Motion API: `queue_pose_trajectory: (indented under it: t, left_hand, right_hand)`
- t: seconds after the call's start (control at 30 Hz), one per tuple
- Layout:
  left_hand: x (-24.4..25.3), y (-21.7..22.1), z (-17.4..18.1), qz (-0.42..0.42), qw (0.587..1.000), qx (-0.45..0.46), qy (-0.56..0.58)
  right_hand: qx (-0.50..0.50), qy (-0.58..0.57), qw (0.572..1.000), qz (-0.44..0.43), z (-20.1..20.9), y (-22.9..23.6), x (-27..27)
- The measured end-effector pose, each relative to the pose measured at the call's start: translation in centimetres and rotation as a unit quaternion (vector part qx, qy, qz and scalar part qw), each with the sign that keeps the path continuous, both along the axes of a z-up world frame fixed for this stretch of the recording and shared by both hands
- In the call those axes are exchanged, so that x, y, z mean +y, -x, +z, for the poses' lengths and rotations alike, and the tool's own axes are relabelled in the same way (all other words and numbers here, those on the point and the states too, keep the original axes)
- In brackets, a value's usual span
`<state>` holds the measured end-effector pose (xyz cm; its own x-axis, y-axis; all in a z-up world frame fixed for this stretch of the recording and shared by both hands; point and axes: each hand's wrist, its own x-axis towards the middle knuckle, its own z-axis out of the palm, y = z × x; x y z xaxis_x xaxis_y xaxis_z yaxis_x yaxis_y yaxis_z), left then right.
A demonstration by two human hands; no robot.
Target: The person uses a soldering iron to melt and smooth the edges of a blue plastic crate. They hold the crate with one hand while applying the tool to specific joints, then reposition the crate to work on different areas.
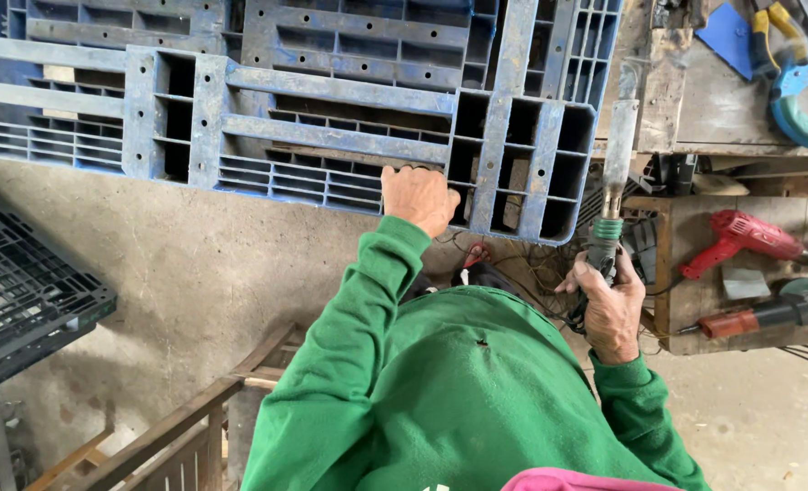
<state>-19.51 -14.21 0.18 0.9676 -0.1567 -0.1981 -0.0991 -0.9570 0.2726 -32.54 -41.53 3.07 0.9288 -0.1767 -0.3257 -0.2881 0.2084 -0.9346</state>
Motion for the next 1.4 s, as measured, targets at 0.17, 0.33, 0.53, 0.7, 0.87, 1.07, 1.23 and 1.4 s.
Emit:
queue_pose_trajectory:
  t: [0.17,0.33,0.53,0.7,0.87,1.07,1.23,1.4]
  left_hand:
    - [0.3,-0.3,-0.1,0.0,0.999,0.046,-0.009]
    - [0.7,-0.5,0.2,0.006,0.999,0.044,0.01]
    - [0.8,-0.9,0.3,-0.002,0.997,0.076,0.014]
    - [1.3,0.3,-0.4,-0.006,0.998,-0.015,0.053]
    - [2.3,1.1,-0.7,-0.046,0.99,-0.072,0.114]
    - [8.3,0.6,-2.8,-0.21,0.901,-0.115,0.363]
    - [17.2,1.0,-2.7,-0.017,0.836,-0.302,0.458]
    - [20.8,10.5,-4.4,0.206,0.687,-0.11,0.688]
  right_hand:
    - [0.007,-0.003,1.0,0.021,-0.7,-1.1,-0.5]
    - [0.011,-0.003,0.999,0.031,-0.9,-1.3,-0.5]
    - [-0.003,0.003,1.0,0.009,0.7,1.1,0.0]
    - [-0.008,0.021,0.999,-0.034,1.3,4.8,2.2]
    - [-0.021,0.025,0.995,-0.098,1.7,9.1,6.9]
    - [-0.015,0.019,0.989,-0.144,1.0,14.3,13.6]
    - [-0.056,-0.002,0.985,-0.164,0.2,15.0,18.4]
    - [-0.072,0.002,0.991,-0.115,0.6,15.1,22.1]
